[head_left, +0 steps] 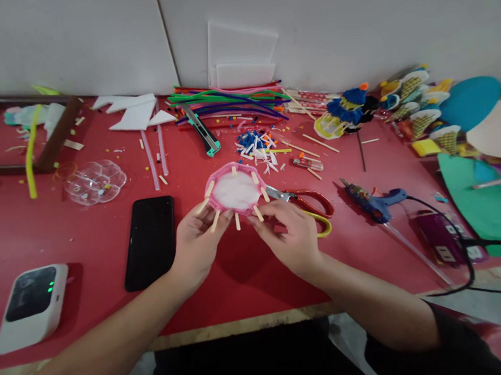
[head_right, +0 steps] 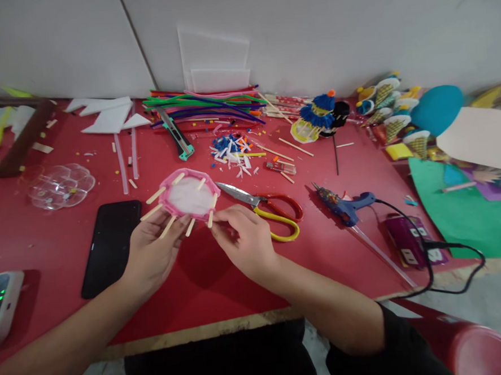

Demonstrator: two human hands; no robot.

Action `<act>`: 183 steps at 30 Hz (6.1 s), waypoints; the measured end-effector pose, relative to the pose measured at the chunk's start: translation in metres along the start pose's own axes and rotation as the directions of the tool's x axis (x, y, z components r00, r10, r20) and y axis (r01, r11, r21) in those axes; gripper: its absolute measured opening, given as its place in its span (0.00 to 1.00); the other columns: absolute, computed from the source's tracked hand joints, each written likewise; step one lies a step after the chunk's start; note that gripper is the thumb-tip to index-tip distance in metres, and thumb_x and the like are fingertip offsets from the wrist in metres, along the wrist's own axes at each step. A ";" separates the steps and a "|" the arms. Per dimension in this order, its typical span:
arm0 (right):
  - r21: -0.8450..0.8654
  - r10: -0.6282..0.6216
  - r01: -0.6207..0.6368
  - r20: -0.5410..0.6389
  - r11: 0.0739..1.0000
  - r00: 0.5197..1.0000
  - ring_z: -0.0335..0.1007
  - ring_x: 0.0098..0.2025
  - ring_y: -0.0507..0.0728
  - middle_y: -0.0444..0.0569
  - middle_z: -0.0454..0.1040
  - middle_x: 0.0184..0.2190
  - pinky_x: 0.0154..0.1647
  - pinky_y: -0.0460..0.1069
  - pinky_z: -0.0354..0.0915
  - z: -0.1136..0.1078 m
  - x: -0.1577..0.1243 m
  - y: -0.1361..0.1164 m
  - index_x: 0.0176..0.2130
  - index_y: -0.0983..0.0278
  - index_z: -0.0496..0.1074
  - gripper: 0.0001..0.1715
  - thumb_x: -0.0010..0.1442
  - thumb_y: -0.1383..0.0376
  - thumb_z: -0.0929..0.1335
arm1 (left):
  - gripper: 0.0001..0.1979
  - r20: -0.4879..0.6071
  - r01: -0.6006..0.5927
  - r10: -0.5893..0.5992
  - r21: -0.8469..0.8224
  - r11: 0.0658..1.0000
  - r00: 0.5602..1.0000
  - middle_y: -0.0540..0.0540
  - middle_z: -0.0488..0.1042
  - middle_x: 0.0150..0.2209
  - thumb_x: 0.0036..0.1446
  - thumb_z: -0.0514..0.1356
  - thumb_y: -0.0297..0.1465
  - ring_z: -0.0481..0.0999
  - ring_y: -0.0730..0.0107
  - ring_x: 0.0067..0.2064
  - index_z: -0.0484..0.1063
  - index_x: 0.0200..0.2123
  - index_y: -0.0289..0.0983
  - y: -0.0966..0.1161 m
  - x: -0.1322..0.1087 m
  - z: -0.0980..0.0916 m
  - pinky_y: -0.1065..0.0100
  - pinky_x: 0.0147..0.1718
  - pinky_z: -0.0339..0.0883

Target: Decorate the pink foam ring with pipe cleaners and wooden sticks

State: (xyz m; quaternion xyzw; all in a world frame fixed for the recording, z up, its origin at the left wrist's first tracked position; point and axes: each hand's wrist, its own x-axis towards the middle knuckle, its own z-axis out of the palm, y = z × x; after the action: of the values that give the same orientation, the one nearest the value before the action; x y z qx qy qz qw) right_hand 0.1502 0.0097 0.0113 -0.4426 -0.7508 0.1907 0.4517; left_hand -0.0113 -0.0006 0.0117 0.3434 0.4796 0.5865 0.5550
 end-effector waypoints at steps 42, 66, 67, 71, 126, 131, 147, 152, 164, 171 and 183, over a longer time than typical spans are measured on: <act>-0.339 -0.278 0.269 0.022 0.902 0.960 0.76 0.40 0.57 0.47 0.80 0.36 0.44 0.53 0.66 -0.019 0.010 0.022 0.38 0.60 0.75 0.10 0.62 0.73 0.67 | 0.09 0.000 0.167 -0.167 -0.084 0.982 0.986 0.50 0.80 0.30 0.47 0.71 0.29 0.78 0.76 0.31 0.80 0.35 0.36 0.008 0.005 -0.009 0.76 0.33 0.74; 0.100 -0.189 0.167 0.285 0.981 0.940 0.63 0.31 0.51 0.44 0.63 0.29 0.31 0.46 0.65 -0.020 0.011 0.019 0.50 0.59 0.75 0.23 0.63 0.76 0.60 | 0.08 0.070 0.243 -0.244 0.030 0.970 0.967 0.50 0.80 0.26 0.46 0.69 0.27 0.77 0.75 0.27 0.80 0.33 0.37 0.008 0.005 -0.012 0.74 0.31 0.72; 0.103 -0.191 0.167 0.305 0.981 0.933 0.63 0.31 0.51 0.45 0.63 0.29 0.32 0.46 0.65 -0.020 0.011 0.020 0.50 0.59 0.75 0.24 0.64 0.76 0.60 | 0.08 0.072 0.243 -0.244 0.033 0.970 0.967 0.50 0.80 0.26 0.46 0.70 0.27 0.77 0.75 0.27 0.80 0.33 0.36 0.008 0.005 -0.012 0.74 0.31 0.72; 0.105 -0.167 0.139 0.355 0.985 0.920 0.66 0.33 0.52 0.46 0.67 0.31 0.33 0.47 0.66 -0.021 0.011 0.020 0.49 0.59 0.75 0.23 0.64 0.76 0.59 | 0.10 0.056 0.255 -0.256 0.023 0.967 0.965 0.49 0.81 0.28 0.45 0.70 0.27 0.78 0.74 0.28 0.80 0.34 0.36 0.008 0.005 -0.011 0.72 0.32 0.73; 0.171 -0.135 0.096 0.230 0.981 0.964 0.77 0.31 0.51 0.43 0.80 0.32 0.35 0.46 0.73 -0.004 -0.003 0.014 0.52 0.57 0.72 0.19 0.65 0.71 0.62 | 0.15 0.210 0.132 -0.119 -0.046 0.990 0.970 0.45 0.81 0.42 0.49 0.69 0.26 0.79 0.65 0.44 0.79 0.43 0.40 0.008 0.000 -0.004 0.66 0.46 0.72; 0.178 -0.181 0.146 0.199 0.973 0.963 0.78 0.35 0.51 0.45 0.80 0.37 0.37 0.44 0.73 -0.003 -0.004 0.013 0.53 0.56 0.70 0.22 0.64 0.74 0.62 | 0.07 0.131 0.068 -0.075 0.054 0.996 0.989 0.47 0.82 0.33 0.45 0.71 0.26 0.80 0.66 0.38 0.80 0.31 0.38 0.008 -0.001 -0.004 0.67 0.40 0.74; 0.141 -0.204 0.185 0.135 0.973 0.970 0.75 0.33 0.50 0.45 0.78 0.33 0.34 0.43 0.71 -0.011 0.003 0.011 0.46 0.61 0.72 0.15 0.64 0.74 0.62 | 0.06 -0.013 0.182 -0.185 -0.109 0.977 0.983 0.48 0.82 0.28 0.44 0.69 0.27 0.81 0.69 0.28 0.82 0.30 0.37 0.020 0.009 -0.012 0.70 0.30 0.76; 0.061 -0.314 0.308 0.141 0.949 0.939 0.73 0.31 0.52 0.46 0.76 0.30 0.33 0.46 0.72 -0.011 0.006 0.011 0.43 0.61 0.73 0.16 0.62 0.76 0.62 | 0.08 0.012 0.256 -0.256 -0.060 0.965 0.967 0.48 0.81 0.24 0.39 0.74 0.30 0.80 0.71 0.26 0.82 0.27 0.36 0.017 0.012 -0.016 0.72 0.28 0.76; 0.002 -0.431 0.442 0.218 0.897 0.876 0.72 0.33 0.54 0.47 0.76 0.28 0.37 0.49 0.74 -0.013 0.008 0.011 0.46 0.63 0.74 0.19 0.61 0.77 0.62 | 0.12 0.010 0.292 -0.292 -0.013 0.956 0.956 0.49 0.81 0.26 0.36 0.75 0.34 0.80 0.73 0.28 0.82 0.27 0.35 0.016 0.013 -0.015 0.73 0.30 0.77; 0.013 -0.439 0.447 0.213 0.894 0.873 0.74 0.36 0.54 0.49 0.77 0.31 0.37 0.49 0.74 -0.013 0.007 0.012 0.48 0.63 0.73 0.20 0.60 0.78 0.62 | 0.12 -0.015 0.304 -0.304 -0.009 0.953 0.953 0.49 0.81 0.26 0.36 0.74 0.33 0.80 0.72 0.27 0.82 0.27 0.35 0.017 0.012 -0.014 0.72 0.31 0.77; 0.041 -0.378 0.379 0.221 0.925 0.899 0.75 0.36 0.53 0.47 0.77 0.34 0.38 0.47 0.73 -0.016 0.005 0.010 0.53 0.60 0.70 0.25 0.60 0.77 0.61 | 0.09 0.010 0.279 -0.279 0.016 0.960 0.960 0.51 0.81 0.24 0.39 0.74 0.32 0.79 0.75 0.26 0.81 0.26 0.36 0.019 0.012 -0.017 0.75 0.31 0.76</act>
State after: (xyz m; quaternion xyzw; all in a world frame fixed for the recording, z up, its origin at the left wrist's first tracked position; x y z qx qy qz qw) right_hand 0.1680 0.0176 0.0149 -0.2648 -0.8688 0.1469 0.3917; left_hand -0.0351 0.0099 0.0226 0.2799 0.5243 0.4968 0.6325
